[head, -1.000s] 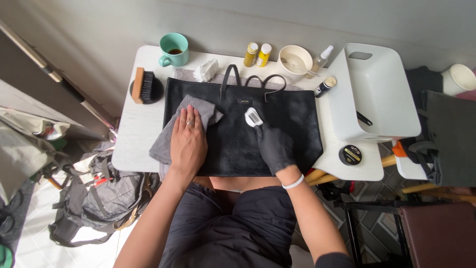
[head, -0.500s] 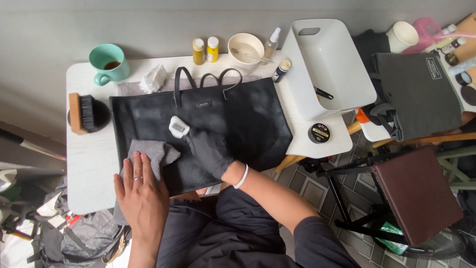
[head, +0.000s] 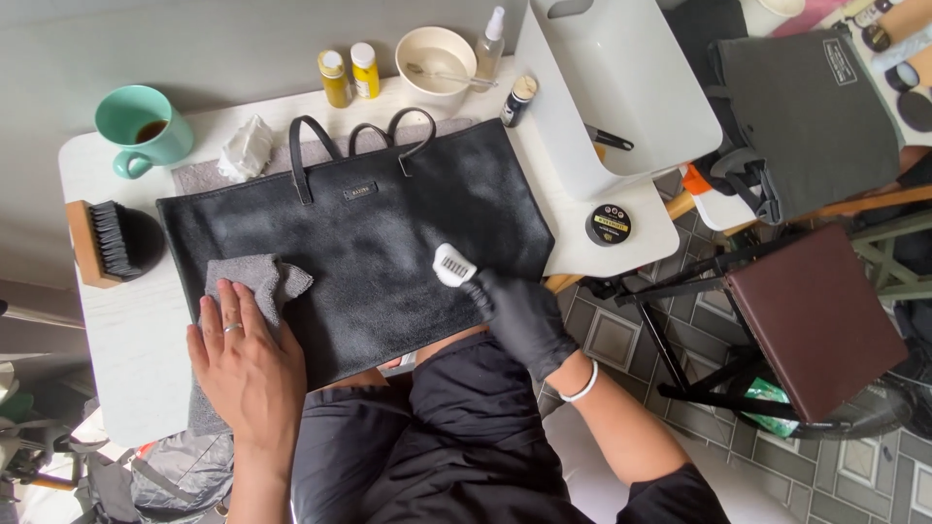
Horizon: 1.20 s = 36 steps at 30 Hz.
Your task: Cleaning and conditioning a black leather tote bag using a brush and a cloth on a workbench.
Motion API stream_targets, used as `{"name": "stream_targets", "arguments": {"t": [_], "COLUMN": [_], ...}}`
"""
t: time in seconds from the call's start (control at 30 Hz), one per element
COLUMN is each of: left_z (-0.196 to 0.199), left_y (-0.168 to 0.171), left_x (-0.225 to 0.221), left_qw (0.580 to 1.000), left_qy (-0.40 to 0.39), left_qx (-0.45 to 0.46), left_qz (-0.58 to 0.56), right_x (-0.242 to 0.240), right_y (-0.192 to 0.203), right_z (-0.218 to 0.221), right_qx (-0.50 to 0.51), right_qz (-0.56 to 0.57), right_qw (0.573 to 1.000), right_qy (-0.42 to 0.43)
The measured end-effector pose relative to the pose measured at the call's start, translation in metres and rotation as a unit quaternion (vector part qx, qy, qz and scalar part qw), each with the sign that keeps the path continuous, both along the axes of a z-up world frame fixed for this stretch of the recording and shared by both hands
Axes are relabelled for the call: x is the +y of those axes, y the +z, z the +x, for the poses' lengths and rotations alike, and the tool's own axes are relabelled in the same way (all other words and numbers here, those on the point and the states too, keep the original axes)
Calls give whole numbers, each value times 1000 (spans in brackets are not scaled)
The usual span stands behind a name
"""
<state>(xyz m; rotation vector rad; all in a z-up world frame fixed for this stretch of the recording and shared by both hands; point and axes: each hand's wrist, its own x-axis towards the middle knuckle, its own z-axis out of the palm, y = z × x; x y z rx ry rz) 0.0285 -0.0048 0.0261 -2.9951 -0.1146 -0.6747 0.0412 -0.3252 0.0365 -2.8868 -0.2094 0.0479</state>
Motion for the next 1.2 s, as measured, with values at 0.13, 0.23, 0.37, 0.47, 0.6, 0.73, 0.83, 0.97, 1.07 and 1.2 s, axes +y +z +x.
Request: {"name": "stream_targets", "arguments": {"t": [0.13, 0.23, 0.37, 0.47, 0.6, 0.73, 0.83, 0.97, 1.07, 1.2], "left_z": [0, 0, 1, 2, 2, 4, 2, 2, 1, 0], "left_y": [-2, -5, -8, -8, -2, -9, -8, -5, -8, -4], "left_x": [-1, -2, -1, -1, -2, 0, -1, -1, -1, -1], "left_qw": [1000, 1000, 999, 999, 999, 999, 999, 999, 999, 999], "left_qy": [-4, 7, 13, 17, 17, 16, 10, 13, 18, 15], "left_qx": [1, -3, 0, -18, -14, -10, -9, 2, 3, -1], "left_qz": [-8, 1, -36, -32, -40, -41, -46, -39, -41, -42], "right_x": [-12, 3, 27, 34, 36, 7, -28, -57, -45, 38], "right_y": [9, 16, 21, 7, 12, 30, 17, -6, -8, 90], "right_z": [26, 51, 70, 61, 21, -4, 2, 45, 83, 83], "right_qx": [24, -4, -95, -70, -41, 13, -2, -55, -98, -81], "right_qz": [15, -11, -122, -53, -50, -20, -119, -138, -133, -84], "right_qw": [998, 996, 983, 995, 997, 995, 984, 969, 969, 982], "right_qy": [-57, -92, -99, -44, -31, -93, -135, -196, -184, -148]}}
